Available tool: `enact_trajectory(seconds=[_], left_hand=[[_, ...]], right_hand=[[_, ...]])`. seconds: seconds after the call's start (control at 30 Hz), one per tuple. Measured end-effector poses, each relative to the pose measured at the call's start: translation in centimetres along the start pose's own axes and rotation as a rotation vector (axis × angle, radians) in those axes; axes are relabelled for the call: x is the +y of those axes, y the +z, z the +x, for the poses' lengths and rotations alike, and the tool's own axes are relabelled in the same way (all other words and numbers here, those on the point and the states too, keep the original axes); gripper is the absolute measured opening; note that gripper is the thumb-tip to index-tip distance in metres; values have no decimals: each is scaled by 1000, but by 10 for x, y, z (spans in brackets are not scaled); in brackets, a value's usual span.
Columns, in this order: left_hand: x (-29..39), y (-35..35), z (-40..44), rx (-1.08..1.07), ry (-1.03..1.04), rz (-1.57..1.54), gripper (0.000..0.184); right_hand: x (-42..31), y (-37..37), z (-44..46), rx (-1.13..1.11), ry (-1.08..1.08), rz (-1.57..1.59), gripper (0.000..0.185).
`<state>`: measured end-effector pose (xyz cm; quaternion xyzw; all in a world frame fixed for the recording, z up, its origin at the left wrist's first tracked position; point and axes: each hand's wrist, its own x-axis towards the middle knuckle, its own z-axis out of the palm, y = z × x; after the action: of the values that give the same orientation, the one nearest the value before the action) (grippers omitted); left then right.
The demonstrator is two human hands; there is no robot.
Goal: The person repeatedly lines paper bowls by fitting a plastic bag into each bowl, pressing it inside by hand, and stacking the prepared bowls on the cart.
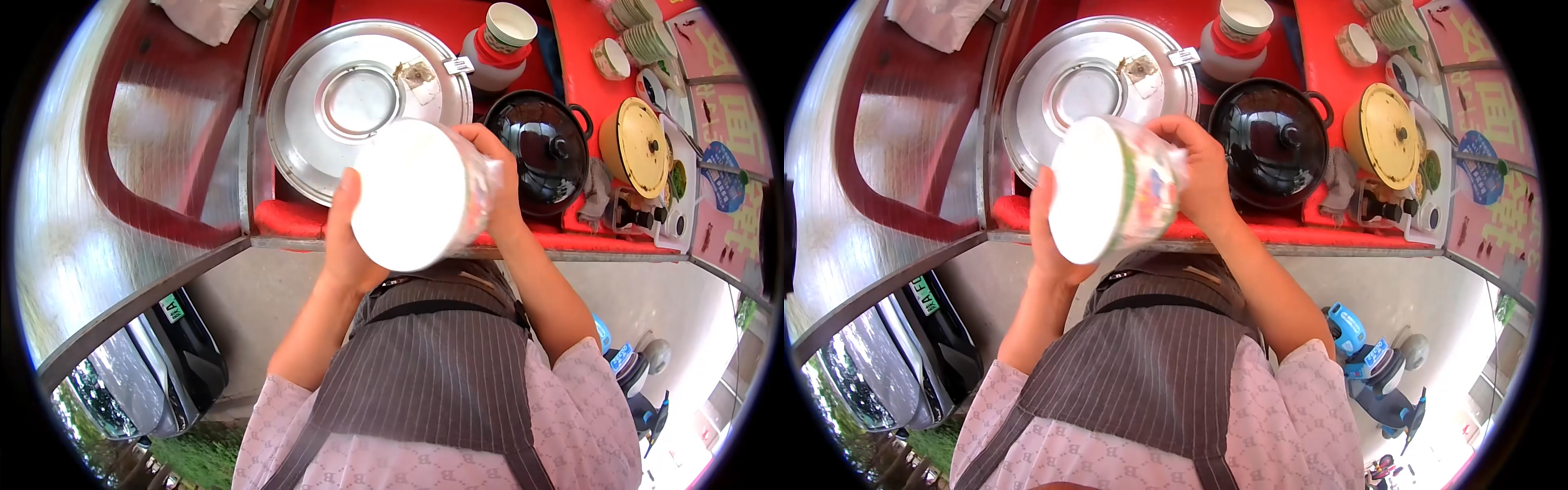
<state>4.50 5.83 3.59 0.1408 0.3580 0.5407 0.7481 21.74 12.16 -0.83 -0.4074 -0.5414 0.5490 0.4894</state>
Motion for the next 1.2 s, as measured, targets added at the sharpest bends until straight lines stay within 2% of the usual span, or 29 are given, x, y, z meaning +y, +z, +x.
enact_trajectory(seconds=[0.03, 0.1, 0.13, 0.17, 0.2, 0.23, 0.27, 0.33, 0.37, 0.4, 0.47, 0.5, 0.53, 0.6, 0.63, 0.7, 0.73, 0.77, 0.8, 0.87, 0.9, 0.93, 1.0, 1.07, 1.13, 1.17, 1.2], left_hand=[[-3, 5, -2, -50, -33, 27, 81], [-9, 6, -3, -26, -39, 95, 89], [-11, 4, -2, -9, -40, 104, 91], [-12, 3, 0, -8, -39, 105, 91], [-12, 2, 2, 37, 70, 156, 88], [-13, -1, 5, 83, 179, 205, 84], [-16, -12, 8, 84, 178, 205, 84], [-22, -38, 17, 252, 373, 563, 53], [-23, -32, 19, 298, 394, 627, 43], [-27, -24, 20, 290, 389, 628, 43], [-38, -9, 20, 193, 437, 621, 53], [-43, -8, 18, 184, 447, 779, 63], [-49, -11, 17, 162, 373, 746, 70], [-62, -5, 21, 145, 334, 548, 71], [-64, -5, 23, 142, 328, 549, 71], [-68, -6, 29, 151, 234, 331, 71], [-68, -3, 31, 150, 230, 332, 71], [-67, 2, 34, 136, 256, 292, 72], [-65, 7, 37, 124, 284, 250, 74], [-62, 11, 47, 102, 320, 224, 85], [-60, 16, 50, 109, 325, 227, 89], [-60, 22, 54, 114, 327, 229, 92], [-66, 30, 64, 98, 338, 248, 96], [-78, 36, 77, 66, 343, 248, 100], [-92, 36, 93, 36, 353, 404, 110], [-84, 65, 98, -57, 245, 383, 121], [-82, 77, 102, -120, 221, 352, 129]], right_hand=[[0, -2, 1, 3, 3, 2, 20], [-2, -4, 4, -38, 184, 255, 22], [0, -8, 6, -38, 184, 257, 22], [1, -13, 8, -71, 35, -19, 24], [2, -17, 9, -103, -113, -294, 27], [-8, -18, 5, 4, -38, -377, 25], [-24, -18, 0, 3, -37, -376, 25], [-59, -19, -11, -18, -253, -518, 26], [-71, -13, -20, -96, -240, -517, 28], [-71, -4, -23, -172, -246, -490, 23], [-55, 1, -23, -373, -242, -676, 18], [-50, 2, -21, -339, -263, -660, 19], [-45, 4, -19, -305, -286, -645, 21], [-47, 0, -15, -301, -170, -628, 25], [-50, -6, -13, -396, -10, -648, 34], [-51, -16, -12, -451, 12, -607, 32], [-52, -21, -12, -512, 32, -564, 30], [-52, -24, -14, -442, -80, -577, 26], [-58, -30, -15, -442, -78, -578, 26], [-75, -48, -13, -96, -112, -529, 27], [-71, -58, -11, 32, -89, -497, 23], [-75, -65, -11, 98, 103, -359, 24], [-67, -79, -8, 74, 332, -360, 36], [-68, -82, -4, 15, 439, -357, 52], [-37, -95, 1, 80, 175, -298, 63], [-40, -125, 20, 66, 243, -332, 64], [-38, -149, 41, 38, 318, -305, 64]])
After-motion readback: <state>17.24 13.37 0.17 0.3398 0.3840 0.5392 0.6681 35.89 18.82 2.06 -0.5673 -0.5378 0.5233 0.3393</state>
